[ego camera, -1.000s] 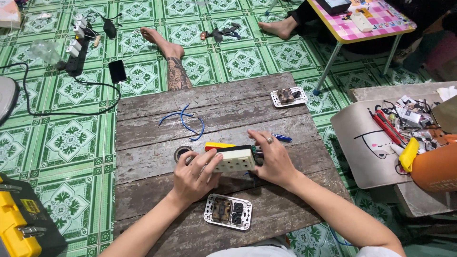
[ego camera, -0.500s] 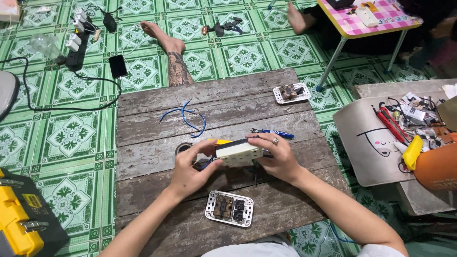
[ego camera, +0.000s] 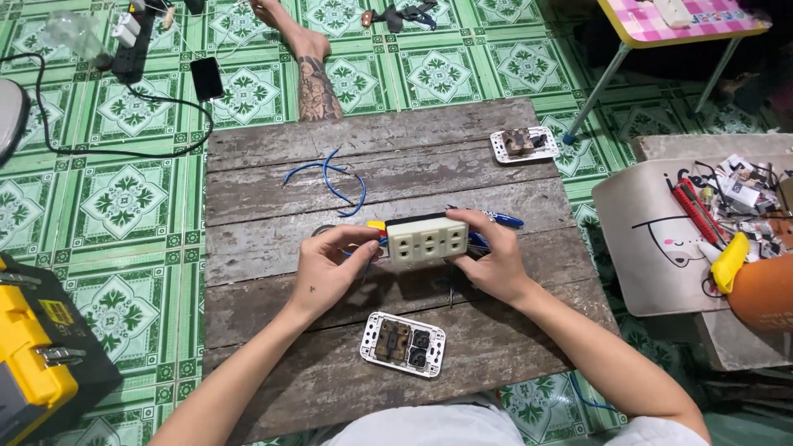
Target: Assembling and wiring an electrical power socket by stripping wires and securing them into terminals using a screwdriver.
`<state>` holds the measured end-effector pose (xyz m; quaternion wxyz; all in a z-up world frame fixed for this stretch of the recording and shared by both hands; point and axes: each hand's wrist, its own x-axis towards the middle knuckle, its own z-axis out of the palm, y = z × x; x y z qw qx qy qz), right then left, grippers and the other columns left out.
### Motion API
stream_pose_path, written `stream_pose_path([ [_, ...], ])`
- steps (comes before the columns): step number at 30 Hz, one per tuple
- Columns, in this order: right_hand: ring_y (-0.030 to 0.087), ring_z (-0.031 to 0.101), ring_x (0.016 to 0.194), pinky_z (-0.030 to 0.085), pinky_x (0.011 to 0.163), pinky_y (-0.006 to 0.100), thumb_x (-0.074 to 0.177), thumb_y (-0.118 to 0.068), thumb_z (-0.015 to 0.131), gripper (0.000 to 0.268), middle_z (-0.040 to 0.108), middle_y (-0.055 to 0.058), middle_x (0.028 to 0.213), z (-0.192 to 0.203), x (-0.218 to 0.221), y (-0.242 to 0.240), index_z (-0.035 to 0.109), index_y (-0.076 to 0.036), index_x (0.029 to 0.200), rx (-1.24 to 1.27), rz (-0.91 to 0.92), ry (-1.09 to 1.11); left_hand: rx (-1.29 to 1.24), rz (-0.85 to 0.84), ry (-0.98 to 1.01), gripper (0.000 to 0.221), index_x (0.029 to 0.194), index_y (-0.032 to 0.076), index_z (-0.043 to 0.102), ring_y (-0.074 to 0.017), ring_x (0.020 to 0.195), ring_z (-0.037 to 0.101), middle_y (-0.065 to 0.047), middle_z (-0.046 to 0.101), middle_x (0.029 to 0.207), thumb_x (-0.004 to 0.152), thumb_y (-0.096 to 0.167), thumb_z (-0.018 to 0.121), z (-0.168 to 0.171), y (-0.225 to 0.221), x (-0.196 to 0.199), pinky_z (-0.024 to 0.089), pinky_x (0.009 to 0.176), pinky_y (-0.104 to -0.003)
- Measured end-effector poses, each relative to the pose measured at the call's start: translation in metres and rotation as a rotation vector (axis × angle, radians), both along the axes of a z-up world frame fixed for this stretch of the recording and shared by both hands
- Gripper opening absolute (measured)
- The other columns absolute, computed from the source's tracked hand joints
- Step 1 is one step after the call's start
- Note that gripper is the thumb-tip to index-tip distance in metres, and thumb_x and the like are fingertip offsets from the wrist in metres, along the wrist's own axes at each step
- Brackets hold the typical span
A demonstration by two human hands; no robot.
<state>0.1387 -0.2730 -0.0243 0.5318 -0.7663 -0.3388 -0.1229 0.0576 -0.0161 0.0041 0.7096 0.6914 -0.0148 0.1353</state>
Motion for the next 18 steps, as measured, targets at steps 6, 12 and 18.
stream_pose_path([
  [6,0.032,0.076,0.096,0.059,0.086,0.045,0.072,-0.004,0.091,0.059,0.077,0.009,0.108,-0.001,-0.001,0.002,0.072,-0.014,0.126,-0.058,-0.005,-0.072,0.054,-0.005,0.016,0.02,0.099,0.006,0.082,-0.0116,0.077,0.073,-0.01,0.08,0.086,0.08,-0.002,0.083,-0.006,0.002,0.002,0.062,0.065,-0.027],
  [12,0.031,0.074,0.091,0.058,0.085,0.045,0.077,-0.003,0.086,0.052,0.076,0.007,0.105,0.014,0.001,-0.002,0.069,-0.014,0.125,-0.127,0.111,-0.1,0.136,-0.073,0.115,0.02,0.094,0.003,0.082,-0.0124,0.078,0.071,-0.01,0.079,0.082,0.077,-0.006,0.08,-0.002,0.014,0.003,0.063,0.067,-0.032],
  [18,0.037,0.072,0.086,0.058,0.083,0.051,0.074,-0.002,0.085,0.057,0.074,0.011,0.099,0.019,0.005,-0.008,0.066,-0.014,0.126,-0.249,0.26,-0.195,0.584,-0.283,0.028,0.029,0.092,0.01,0.061,-0.0271,0.076,0.079,-0.008,0.08,0.077,0.074,-0.005,0.079,0.017,0.019,-0.001,0.063,0.074,-0.04],
])
